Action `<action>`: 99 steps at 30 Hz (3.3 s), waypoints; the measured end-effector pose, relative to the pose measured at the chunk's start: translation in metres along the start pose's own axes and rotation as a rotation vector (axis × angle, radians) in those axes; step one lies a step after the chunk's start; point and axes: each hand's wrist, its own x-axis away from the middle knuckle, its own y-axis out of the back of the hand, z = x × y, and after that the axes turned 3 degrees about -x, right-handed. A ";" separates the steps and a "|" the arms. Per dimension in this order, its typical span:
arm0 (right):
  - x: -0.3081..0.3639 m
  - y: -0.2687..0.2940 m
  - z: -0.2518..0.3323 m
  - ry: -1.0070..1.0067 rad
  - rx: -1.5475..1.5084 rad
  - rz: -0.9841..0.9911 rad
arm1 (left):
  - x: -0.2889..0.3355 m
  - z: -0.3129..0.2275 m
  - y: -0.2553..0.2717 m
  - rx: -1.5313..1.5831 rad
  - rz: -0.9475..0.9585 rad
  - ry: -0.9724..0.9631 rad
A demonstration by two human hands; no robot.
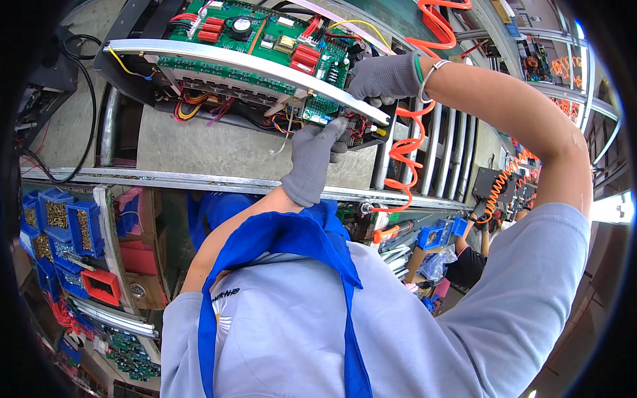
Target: The person assembles electronic components on a workbench, connecting wires to circuit boards and securing them within a metal frame. They handle multiple wires and boards, organizing and attaching them to the assembly.
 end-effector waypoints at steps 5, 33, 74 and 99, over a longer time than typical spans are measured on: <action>-0.001 0.002 -0.003 -0.012 0.056 0.000 | -0.001 0.002 0.001 -0.003 0.020 0.004; -0.002 0.001 0.000 -0.036 -0.017 0.010 | -0.002 0.000 0.006 -0.044 0.059 -0.004; 0.063 -0.049 -0.078 0.606 0.056 -1.207 | 0.043 -0.076 0.144 -0.657 0.146 0.079; 0.026 -0.075 -0.080 0.842 -0.145 -1.445 | -0.056 0.007 0.046 -0.425 0.345 0.104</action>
